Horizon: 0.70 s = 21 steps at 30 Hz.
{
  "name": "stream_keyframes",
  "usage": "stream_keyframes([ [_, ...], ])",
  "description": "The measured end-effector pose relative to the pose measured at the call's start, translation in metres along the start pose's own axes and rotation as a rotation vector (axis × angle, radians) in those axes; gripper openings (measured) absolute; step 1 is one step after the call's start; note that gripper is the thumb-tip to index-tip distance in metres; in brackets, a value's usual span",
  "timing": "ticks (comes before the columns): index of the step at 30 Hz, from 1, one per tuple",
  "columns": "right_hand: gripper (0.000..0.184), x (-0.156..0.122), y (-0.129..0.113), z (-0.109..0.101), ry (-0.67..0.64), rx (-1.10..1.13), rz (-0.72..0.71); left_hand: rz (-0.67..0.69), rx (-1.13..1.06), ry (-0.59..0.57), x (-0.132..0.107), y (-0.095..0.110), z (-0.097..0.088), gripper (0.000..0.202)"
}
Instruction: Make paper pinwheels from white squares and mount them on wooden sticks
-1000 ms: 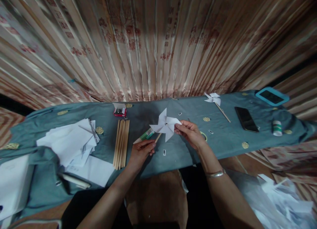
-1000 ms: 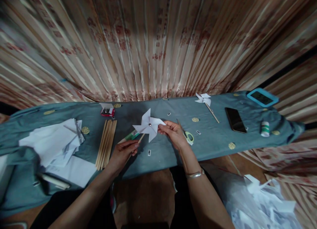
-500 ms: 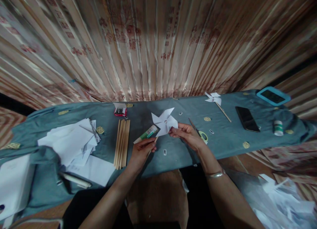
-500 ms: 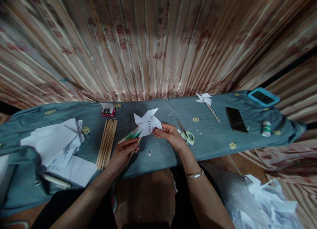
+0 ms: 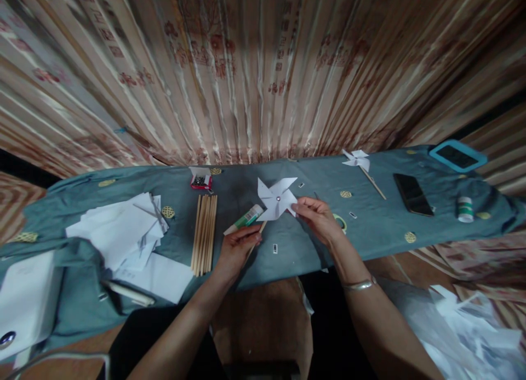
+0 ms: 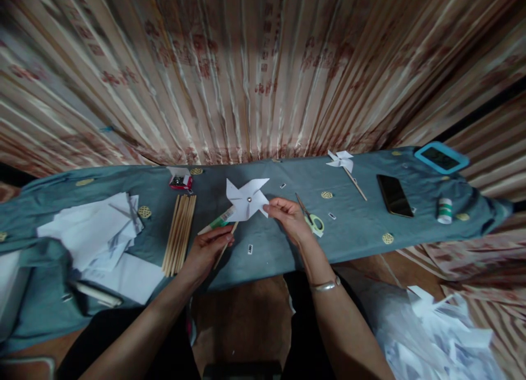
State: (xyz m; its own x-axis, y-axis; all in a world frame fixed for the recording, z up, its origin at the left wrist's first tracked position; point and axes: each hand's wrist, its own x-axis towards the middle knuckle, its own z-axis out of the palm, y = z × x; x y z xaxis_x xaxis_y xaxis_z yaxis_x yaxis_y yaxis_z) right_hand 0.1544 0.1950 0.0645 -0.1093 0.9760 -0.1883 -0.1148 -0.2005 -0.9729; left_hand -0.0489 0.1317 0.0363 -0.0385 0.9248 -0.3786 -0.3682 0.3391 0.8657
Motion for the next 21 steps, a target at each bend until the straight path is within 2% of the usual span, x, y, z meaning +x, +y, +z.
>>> stream_keyframes([
  [5, 0.032, -0.004, -0.002, 0.006, -0.075, -0.003, 0.051, 0.041, 0.014, 0.027, 0.001, 0.001, 0.000, 0.026],
  [16, 0.032, -0.007, 0.015, 0.019, -0.219, 0.063, 0.169, 0.023, -0.011, 0.010, 0.003, -0.003, 0.000, 0.028],
  [21, 0.038, -0.007, 0.005, 0.004, -0.289, -0.104, 0.159, -0.020, -0.054, 0.019, 0.002, -0.002, 0.000, 0.032],
])
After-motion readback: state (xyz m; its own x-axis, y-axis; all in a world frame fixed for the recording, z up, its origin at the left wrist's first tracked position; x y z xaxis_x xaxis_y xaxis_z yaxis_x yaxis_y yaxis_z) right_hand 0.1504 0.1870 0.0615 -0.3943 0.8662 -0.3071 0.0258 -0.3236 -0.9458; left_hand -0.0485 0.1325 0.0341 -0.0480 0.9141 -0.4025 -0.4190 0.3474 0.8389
